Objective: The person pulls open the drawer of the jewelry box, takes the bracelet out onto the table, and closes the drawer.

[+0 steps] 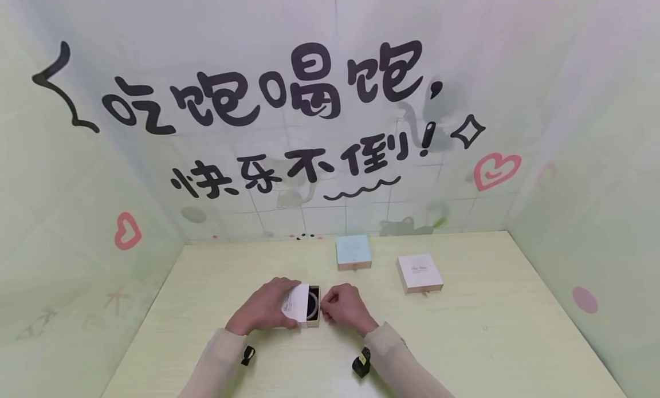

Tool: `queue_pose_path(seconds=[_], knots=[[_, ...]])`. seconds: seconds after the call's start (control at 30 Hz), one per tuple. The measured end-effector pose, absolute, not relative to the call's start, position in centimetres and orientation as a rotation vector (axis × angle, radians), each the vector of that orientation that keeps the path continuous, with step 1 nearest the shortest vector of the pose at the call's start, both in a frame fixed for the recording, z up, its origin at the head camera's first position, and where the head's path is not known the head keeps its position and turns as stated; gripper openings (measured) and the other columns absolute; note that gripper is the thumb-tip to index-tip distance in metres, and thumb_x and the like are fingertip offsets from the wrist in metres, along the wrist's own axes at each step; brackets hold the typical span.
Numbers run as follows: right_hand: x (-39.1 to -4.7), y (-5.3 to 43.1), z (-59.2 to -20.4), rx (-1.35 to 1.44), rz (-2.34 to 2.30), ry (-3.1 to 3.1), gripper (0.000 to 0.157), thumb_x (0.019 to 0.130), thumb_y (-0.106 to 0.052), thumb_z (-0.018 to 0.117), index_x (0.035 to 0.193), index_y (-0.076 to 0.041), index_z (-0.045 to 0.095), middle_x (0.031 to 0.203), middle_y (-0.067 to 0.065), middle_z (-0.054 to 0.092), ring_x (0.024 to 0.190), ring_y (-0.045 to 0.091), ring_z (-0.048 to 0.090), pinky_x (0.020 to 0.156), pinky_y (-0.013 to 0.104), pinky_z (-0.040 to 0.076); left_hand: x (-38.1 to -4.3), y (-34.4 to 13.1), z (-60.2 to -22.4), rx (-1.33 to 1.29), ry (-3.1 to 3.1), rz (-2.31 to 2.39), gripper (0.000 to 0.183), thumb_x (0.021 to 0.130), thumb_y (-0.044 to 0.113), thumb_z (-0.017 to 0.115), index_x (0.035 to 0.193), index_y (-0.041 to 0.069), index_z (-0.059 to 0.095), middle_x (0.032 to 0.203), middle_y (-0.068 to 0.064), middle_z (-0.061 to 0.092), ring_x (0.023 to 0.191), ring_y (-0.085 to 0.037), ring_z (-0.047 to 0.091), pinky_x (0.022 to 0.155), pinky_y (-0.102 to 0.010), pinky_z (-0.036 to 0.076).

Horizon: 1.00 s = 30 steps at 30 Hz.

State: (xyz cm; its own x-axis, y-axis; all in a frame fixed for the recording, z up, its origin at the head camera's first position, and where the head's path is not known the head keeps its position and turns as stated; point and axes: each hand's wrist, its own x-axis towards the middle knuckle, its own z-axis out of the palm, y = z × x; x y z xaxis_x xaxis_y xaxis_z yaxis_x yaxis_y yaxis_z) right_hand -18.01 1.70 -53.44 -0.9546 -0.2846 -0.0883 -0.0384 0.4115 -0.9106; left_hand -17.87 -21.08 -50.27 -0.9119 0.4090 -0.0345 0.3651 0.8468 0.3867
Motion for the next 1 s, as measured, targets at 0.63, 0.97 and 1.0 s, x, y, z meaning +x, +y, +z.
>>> queue_pose_path(seconds=[0.63, 0.97, 1.0], knots=[[-18.0, 3.1, -53.7, -0.295, -1.57, 2.417, 0.013, 0.092, -0.004, 0.07, 0.079, -0.004, 0.073, 0.066, 0.005, 0.071, 0.056, 0.012, 0.066, 0.052, 0.024, 0.053, -17.7, -21.2, -50.2, 0.589, 2.902, 0.605, 0.093, 0.06, 0.036, 0.097, 0.141, 0.008, 0.059, 0.129, -0.007, 0.065, 0.102, -0.016, 0.055, 0.083, -0.037, 0.049], [-18.0, 3.9, -53.6, -0.289, -1.569, 2.415, 0.013, 0.092, -0.004, 0.07, 0.079, -0.004, 0.072, 0.065, 0.005, 0.07, 0.055, 0.011, 0.064, 0.053, 0.026, 0.053, -17.7, -21.2, -50.2, 0.597, 2.904, 0.602, 0.093, 0.06, 0.035, 0.097, 0.14, 0.008, 0.059, 0.128, -0.005, 0.065, 0.102, -0.015, 0.055, 0.084, -0.037, 0.049], [-18.0, 3.9, -53.7, -0.29, -1.57, 2.416, 0.012, 0.091, -0.004, 0.07, 0.08, -0.004, 0.072, 0.066, 0.005, 0.071, 0.055, 0.011, 0.064, 0.053, 0.026, 0.053, -17.7, -21.2, -50.2, 0.594, 2.904, 0.602, 0.093, 0.06, 0.035, 0.097, 0.141, 0.008, 0.059, 0.128, -0.005, 0.065, 0.102, -0.015, 0.055, 0.084, -0.037, 0.049]])
